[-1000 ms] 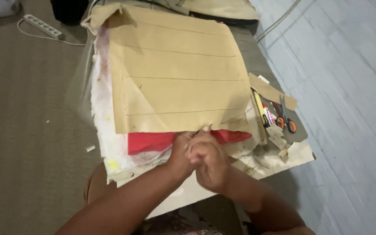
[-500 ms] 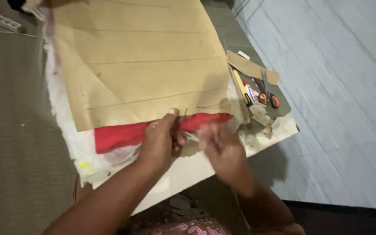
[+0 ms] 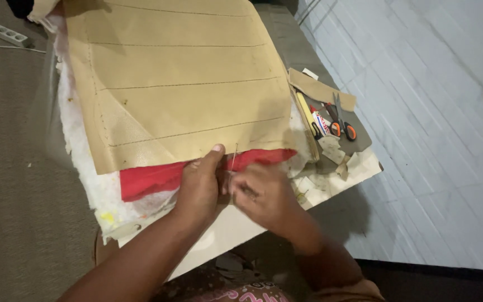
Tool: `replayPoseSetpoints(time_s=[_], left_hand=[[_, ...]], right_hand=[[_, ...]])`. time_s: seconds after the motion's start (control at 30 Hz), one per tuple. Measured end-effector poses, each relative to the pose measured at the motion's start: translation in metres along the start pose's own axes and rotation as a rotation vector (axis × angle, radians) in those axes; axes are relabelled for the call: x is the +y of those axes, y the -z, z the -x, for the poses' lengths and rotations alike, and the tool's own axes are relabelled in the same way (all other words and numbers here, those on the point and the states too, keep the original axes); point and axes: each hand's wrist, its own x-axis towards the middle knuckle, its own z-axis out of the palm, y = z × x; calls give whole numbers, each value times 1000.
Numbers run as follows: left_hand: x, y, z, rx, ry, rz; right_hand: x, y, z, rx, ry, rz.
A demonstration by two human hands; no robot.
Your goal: Hand-sewing and pulling thread through leather to create a ribbed upholstery pattern on a cushion.
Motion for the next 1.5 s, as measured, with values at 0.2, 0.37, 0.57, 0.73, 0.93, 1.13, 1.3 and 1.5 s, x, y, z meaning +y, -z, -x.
replayPoseSetpoints(time_s=[0.2, 0.37, 0.57, 0.73, 0.93, 1.13, 1.3, 1.5], left_hand=[[3, 4, -3, -1, -28, -116], [15, -6, 16, 22, -48, -140], [19, -17, 20, 23, -98, -167], [29, -27, 32, -25, -51, -159], [-3, 3, 3, -126, -60, -121], [30, -4, 33, -232, -56, -266], [22, -9, 29, -98, -65, -48], [28, -11, 43, 33, -33, -11]], right_hand=[[-25, 37, 5, -681, 134, -221], [-6, 66, -7, -801, 60, -170], [21, 74, 10, -199, -112, -102], [24, 15, 5, 66, -27, 11], [28, 37, 2, 114, -83, -34], [32, 33, 1, 156, -38, 288], [40, 33, -6, 173, 60, 335], [46, 32, -10, 48, 138, 317]])
